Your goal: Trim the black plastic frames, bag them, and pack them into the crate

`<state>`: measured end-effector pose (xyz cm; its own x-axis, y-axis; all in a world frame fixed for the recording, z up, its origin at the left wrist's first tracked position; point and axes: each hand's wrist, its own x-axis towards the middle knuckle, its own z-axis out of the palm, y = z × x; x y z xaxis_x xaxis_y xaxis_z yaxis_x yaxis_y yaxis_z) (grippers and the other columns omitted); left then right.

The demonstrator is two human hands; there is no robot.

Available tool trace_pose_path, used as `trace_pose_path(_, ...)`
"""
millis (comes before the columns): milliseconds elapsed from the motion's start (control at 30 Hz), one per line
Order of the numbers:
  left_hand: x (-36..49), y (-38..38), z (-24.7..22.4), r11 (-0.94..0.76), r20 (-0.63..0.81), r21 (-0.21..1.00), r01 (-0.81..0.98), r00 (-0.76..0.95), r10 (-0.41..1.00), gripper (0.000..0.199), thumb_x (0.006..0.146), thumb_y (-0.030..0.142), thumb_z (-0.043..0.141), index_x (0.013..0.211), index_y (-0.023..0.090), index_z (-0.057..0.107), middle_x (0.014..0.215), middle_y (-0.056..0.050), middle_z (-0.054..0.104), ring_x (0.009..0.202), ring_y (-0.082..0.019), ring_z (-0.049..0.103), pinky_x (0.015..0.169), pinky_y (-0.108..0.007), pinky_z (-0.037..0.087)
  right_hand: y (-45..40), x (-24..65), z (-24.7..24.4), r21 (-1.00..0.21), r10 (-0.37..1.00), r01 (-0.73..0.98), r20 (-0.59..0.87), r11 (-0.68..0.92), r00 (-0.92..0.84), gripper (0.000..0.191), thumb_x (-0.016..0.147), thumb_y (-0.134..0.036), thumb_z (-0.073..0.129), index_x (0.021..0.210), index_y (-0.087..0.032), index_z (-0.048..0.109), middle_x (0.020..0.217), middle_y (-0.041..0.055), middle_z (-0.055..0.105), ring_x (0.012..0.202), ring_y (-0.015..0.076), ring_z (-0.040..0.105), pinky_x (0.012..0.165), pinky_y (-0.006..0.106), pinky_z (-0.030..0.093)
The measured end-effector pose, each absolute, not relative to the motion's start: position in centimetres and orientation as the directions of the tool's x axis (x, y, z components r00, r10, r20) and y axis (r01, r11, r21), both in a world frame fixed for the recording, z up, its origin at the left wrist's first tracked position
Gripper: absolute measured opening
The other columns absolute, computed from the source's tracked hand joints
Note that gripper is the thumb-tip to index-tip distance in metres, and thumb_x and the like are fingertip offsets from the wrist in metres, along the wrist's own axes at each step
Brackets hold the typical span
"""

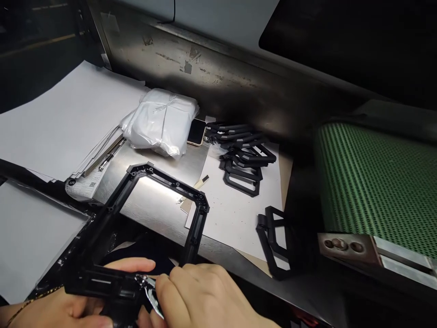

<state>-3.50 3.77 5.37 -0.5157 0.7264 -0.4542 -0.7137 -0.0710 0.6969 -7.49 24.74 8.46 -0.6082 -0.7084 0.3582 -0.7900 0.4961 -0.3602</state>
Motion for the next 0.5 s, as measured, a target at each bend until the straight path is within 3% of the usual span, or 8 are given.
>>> trace_pose_path(133, -3.7, 3.8, 5.6, -0.043, -0.473, 0.704, -0.709, -0.513, 0.716, 0.059, 0.078, 0.038, 0.055, 0.129, 0.025, 0.029, 0.108, -0.005, 0.062, 0.121, -0.022, 0.035, 0.101, -0.041, 0.029, 24.8, -7.4, 8.3, -0.290, -0.709, -0.815, 0.402, 0.501, -0.579, 0.038, 0.090, -0.027, 0.027, 0.064, -0.019, 0.054, 0.047, -0.0035, 0.053, 0.038, 0.0056, 0.050, 0.039, 0.016, 0.038)
trace_pose_path(233, -3.9, 4.0, 5.8, -0.086, -0.441, 0.689, -0.720, -0.510, 0.738, 0.055, 0.079, 0.036, 0.054, 0.128, 0.029, 0.030, 0.121, -0.004, 0.054, 0.120, -0.021, 0.038, 0.098, -0.037, 0.033, 25.2, -7.2, 8.2, -0.206, -0.726, -0.797, 0.333, 0.567, -0.602, 0.033, 0.087, -0.037, 0.035, 0.067, -0.020, 0.056, 0.047, -0.0026, 0.053, 0.042, 0.0073, 0.053, 0.042, 0.014, 0.040)
trace_pose_path(333, -3.8, 4.2, 5.7, -0.160, -0.407, 0.677, -0.718, -0.546, 0.732, 0.051, 0.080, 0.034, 0.054, 0.126, 0.029, 0.033, 0.117, -0.003, 0.057, 0.124, -0.020, 0.031, 0.098, -0.036, 0.033, 25.6, -7.0, 8.0, -0.170, -0.718, -0.767, 0.273, 0.619, -0.640, 0.033, 0.085, -0.042, 0.037, 0.068, -0.021, 0.057, 0.046, -0.0021, 0.052, 0.045, 0.0086, 0.054, 0.043, 0.014, 0.042)
trace_pose_path(500, -3.6, 4.6, 5.8, -0.142, -0.446, 0.609, -0.781, -0.485, 0.752, 0.057, 0.079, 0.035, 0.054, 0.130, 0.030, 0.027, 0.112, -0.004, 0.060, 0.111, -0.022, 0.048, 0.098, -0.042, 0.032, 25.9, -6.4, 7.7, -0.203, -0.691, -0.736, 0.254, 0.646, -0.677, 0.032, 0.085, -0.041, 0.037, 0.071, -0.022, 0.057, 0.047, -0.0021, 0.053, 0.047, 0.0088, 0.055, 0.045, 0.015, 0.043)
